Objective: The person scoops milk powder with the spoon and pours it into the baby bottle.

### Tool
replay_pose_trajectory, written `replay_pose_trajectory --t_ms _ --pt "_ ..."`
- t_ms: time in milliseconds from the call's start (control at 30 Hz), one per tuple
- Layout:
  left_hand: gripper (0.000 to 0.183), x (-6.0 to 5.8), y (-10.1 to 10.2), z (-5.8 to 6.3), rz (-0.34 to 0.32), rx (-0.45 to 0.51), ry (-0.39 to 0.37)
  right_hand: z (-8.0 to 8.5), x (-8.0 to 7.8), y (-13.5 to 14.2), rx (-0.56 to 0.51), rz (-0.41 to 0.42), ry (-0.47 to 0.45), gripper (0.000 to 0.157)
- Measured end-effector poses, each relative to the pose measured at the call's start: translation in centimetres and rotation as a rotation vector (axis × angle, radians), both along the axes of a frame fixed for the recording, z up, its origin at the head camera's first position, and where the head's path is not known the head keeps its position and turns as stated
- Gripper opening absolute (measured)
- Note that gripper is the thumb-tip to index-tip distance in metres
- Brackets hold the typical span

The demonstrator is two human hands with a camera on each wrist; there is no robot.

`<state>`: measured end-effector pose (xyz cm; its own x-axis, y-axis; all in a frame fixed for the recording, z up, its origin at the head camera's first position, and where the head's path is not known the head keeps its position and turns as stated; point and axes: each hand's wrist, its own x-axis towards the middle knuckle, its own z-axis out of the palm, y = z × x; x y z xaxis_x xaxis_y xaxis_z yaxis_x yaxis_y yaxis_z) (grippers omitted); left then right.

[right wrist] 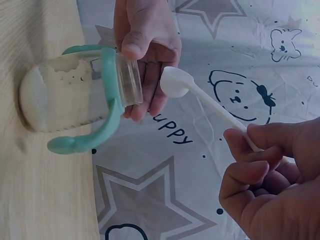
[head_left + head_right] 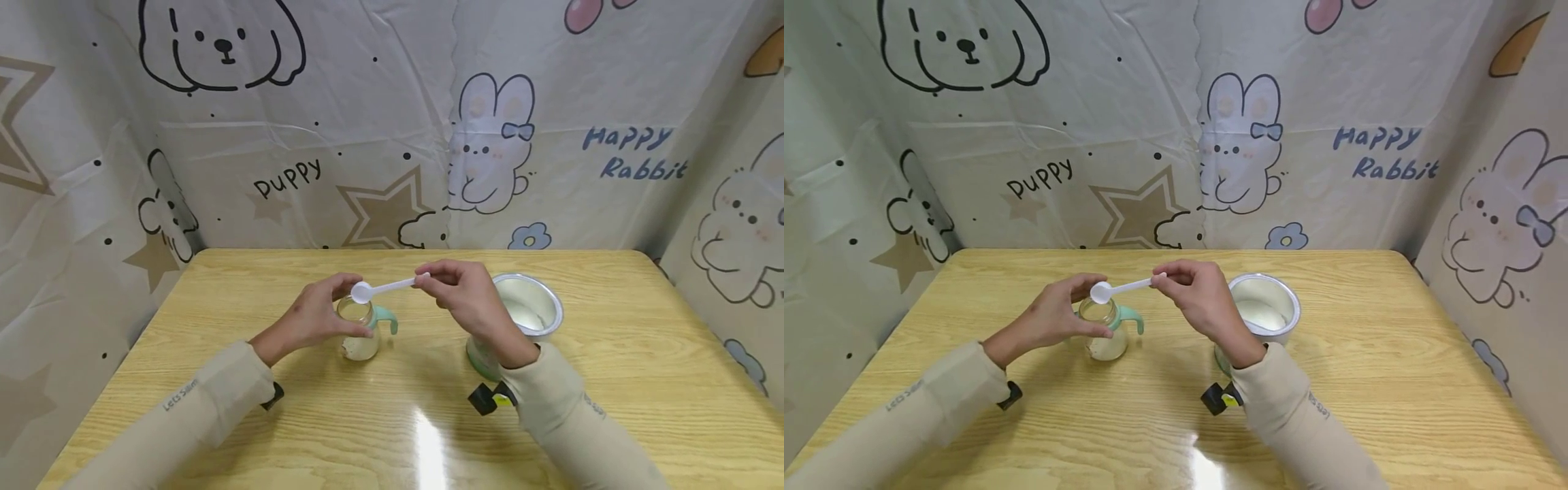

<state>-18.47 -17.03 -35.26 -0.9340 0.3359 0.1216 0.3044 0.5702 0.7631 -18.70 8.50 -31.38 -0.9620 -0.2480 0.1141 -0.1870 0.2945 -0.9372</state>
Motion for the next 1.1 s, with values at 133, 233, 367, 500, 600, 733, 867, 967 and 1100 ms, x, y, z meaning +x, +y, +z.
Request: replay_pose_trajectory --t_ms 133,233,367,500,600,733,867,967,1100 --pt "0.084 -0.1 0.3 0.4 -0.008 0.025 -0.010 0.3 0.0 0.6 -0.011 -0.017 -0.018 0.020" --pt "0.085 -0.1 0.5 0.7 -0.013 0.036 -0.009 0.6 0.1 1.0 -0.017 -0.029 -0.029 0.022" --pt "0.085 -0.2 0.9 1.1 -0.022 0.041 0.000 1.2 0.2 1.6 -0.030 -0.052 -0.045 0.024" --pt "0.083 -0.3 1.5 1.5 -0.028 0.055 0.016 1.7 0.4 2.3 -0.042 -0.079 -0.053 0.025" --pt "0.083 -0.4 2.0 1.7 -0.036 0.072 0.019 2.0 0.5 2.9 -0.036 -0.097 -0.052 0.026" --pt "0.083 -0.6 2.8 1.9 -0.057 0.099 0.000 2.4 0.6 3.9 -0.015 -0.119 -0.049 0.030" --pt "0.084 -0.7 3.5 2.0 -0.063 0.113 -0.018 2.7 0.8 4.8 -0.002 -0.138 -0.036 0.033" --pt "0.086 -0.7 4.0 2.1 -0.063 0.126 -0.018 3.0 1.0 5.5 0.009 -0.153 -0.035 0.034" --pt "0.086 -0.8 4.8 2.3 -0.071 0.149 -0.008 3.2 1.1 6.3 0.000 -0.159 -0.044 0.037"
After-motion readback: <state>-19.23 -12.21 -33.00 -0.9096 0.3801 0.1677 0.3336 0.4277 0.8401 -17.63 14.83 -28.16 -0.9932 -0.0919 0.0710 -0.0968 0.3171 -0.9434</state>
